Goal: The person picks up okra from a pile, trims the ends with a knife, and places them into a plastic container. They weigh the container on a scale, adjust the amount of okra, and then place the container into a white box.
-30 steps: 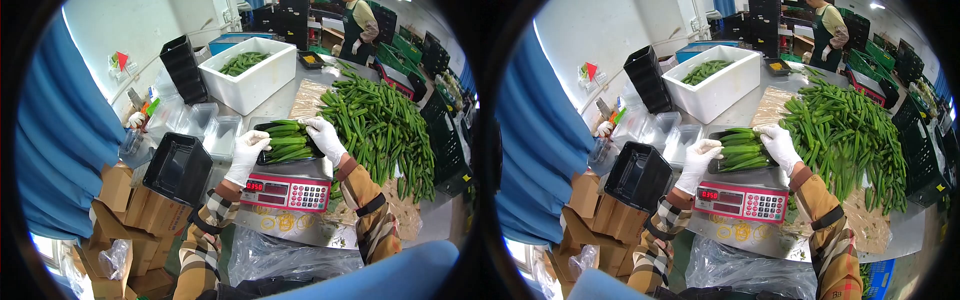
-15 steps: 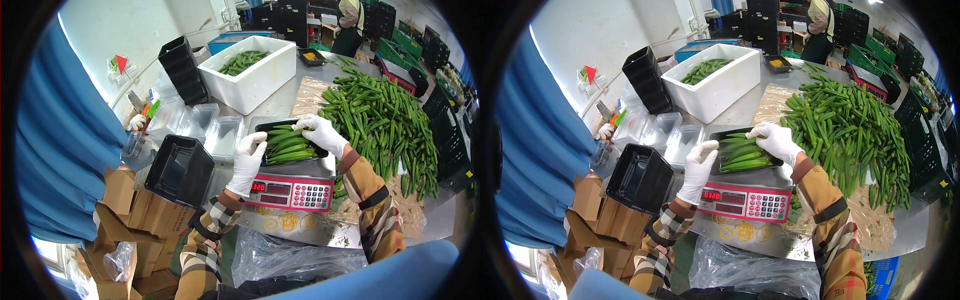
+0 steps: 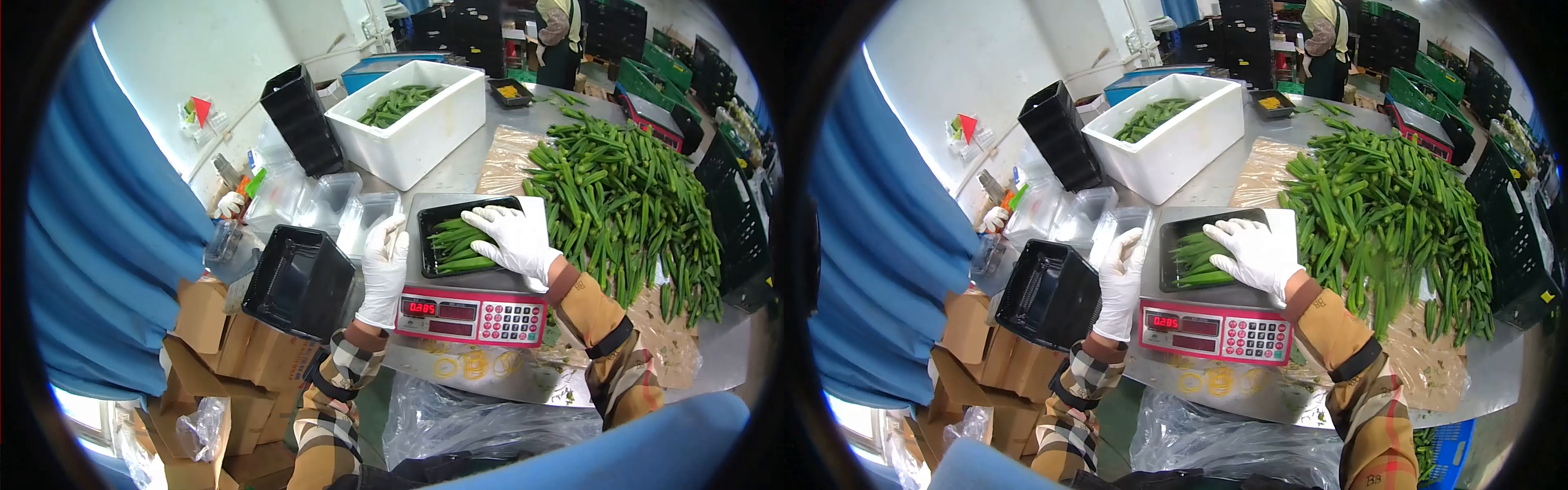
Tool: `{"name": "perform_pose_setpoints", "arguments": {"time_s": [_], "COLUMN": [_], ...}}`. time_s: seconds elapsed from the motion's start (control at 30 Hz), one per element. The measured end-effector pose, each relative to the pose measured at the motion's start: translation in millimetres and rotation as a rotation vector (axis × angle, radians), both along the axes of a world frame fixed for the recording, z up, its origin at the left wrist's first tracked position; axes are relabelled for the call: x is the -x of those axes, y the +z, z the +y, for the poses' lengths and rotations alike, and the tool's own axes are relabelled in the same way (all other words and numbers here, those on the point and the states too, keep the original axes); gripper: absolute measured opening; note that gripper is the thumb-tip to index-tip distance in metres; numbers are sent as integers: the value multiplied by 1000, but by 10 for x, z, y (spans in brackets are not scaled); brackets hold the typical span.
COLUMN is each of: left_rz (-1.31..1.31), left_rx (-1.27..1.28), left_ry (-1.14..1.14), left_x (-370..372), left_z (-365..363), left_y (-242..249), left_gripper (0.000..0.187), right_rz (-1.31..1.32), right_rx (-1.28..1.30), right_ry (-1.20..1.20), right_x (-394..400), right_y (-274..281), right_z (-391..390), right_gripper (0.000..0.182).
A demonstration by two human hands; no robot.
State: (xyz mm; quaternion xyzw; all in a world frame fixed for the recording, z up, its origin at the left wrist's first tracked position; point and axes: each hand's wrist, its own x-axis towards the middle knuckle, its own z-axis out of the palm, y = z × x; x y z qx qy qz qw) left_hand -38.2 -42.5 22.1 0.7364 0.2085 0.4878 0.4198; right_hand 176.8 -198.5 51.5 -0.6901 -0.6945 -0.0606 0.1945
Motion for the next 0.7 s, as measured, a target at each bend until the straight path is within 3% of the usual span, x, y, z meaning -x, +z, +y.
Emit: {"name": "perform_pose_setpoints", "arguments": {"time_s": [0.1,0.17,0.3,0.33,0.43,0.47,0.57,0.7], "left_rz": [37,19,330,396,612,650,701,423], "left_rx": [-53,-81,-275,-294,-11,-84,32,386], "left_ry": [70,92,249,321,281,340,296,133], "left_x": [140,161,214,165,-19,-78,-107,-7], "left_z": [141,414,747,767,1000,1120,1329,1469], "left_y": [36,-254,-532,-560,-779,-950,-1150,-1275], "left_gripper": [31,35,41,36,28,25,18,6], "right_rz": [-1,12,-47,-46,-51,-56,-56,9], "right_rx": [-12,-12,-18,-17,-36,-46,-63,-11], "right_ry": [-28,-44,-117,-128,-138,-139,-137,-144], "right_x": [78,85,113,123,122,109,100,124], "right_y": [-26,-75,-69,-60,-82,-93,-106,-52], "right_z": [-84,-127,-200,-199,-213,-214,-222,-240], "right_gripper": [52,52,52,52,52,52,52,53]}}
